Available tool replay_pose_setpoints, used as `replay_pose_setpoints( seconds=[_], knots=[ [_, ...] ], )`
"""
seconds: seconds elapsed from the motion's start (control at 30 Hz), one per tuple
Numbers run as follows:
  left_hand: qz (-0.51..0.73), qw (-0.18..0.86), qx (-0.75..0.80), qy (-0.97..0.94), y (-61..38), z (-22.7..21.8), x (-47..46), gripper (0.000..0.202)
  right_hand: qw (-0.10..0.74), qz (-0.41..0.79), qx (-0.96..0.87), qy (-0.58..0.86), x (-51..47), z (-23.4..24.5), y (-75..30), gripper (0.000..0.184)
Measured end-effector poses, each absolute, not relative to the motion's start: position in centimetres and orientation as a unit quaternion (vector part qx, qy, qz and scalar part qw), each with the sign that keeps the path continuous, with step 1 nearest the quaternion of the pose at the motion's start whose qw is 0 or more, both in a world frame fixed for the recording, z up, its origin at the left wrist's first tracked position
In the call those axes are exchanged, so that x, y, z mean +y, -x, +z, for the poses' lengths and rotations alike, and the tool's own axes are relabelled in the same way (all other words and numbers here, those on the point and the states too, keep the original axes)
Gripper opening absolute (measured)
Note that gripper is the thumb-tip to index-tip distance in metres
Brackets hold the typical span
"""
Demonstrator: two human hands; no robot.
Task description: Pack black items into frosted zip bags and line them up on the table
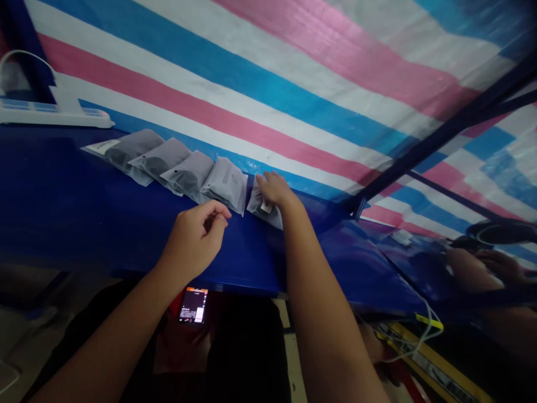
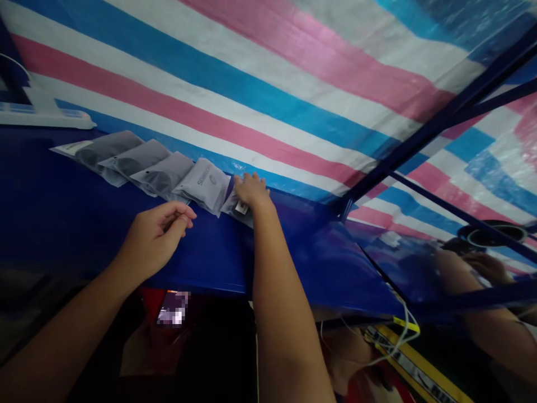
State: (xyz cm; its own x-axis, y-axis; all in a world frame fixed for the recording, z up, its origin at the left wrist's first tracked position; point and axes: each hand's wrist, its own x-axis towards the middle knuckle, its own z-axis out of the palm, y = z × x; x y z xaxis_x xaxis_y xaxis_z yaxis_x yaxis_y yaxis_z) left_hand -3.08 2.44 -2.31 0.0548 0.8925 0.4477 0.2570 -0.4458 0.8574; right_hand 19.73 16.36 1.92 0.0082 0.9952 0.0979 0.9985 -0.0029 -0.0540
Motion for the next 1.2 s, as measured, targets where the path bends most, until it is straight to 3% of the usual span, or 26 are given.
replay_pose_setpoints(
  seconds=[0.37, 0.5, 0.63, 0.77, 0.87, 1.2],
  knots=[
    [0.531, 0.297, 0.441, -0.66, 2.9, -2.3, 2.5, 0.015, 0.026, -0.003, -0.671, 0.741, 15.5, 0.4, -16.0, 0.079],
    [0.525, 0.294, 0.447, -0.662, 2.9, -2.4, 2.4, 0.015, 0.087, 0.015, -0.671, 0.736, 15.3, 1.0, -17.1, 0.082],
    [0.523, 0.29, 0.446, -0.666, 2.9, -2.4, 2.4, 0.015, 0.167, -0.063, -0.645, 0.743, 15.2, 1.7, -17.6, 0.089],
    [0.522, 0.286, 0.446, -0.669, 3.0, -2.4, 2.4, 0.014, 0.084, -0.026, -0.666, 0.741, 15.4, 0.9, -16.5, 0.091],
    [0.522, 0.291, 0.447, -0.665, 2.9, -2.5, 2.5, 0.014, 0.058, -0.024, -0.672, 0.738, 15.5, 0.1, -15.9, 0.09],
    [0.518, 0.296, 0.448, -0.666, 2.9, -2.3, 2.3, 0.013, 0.127, 0.009, -0.688, 0.715, 16.0, 0.5, -17.6, 0.076]
  ],
)
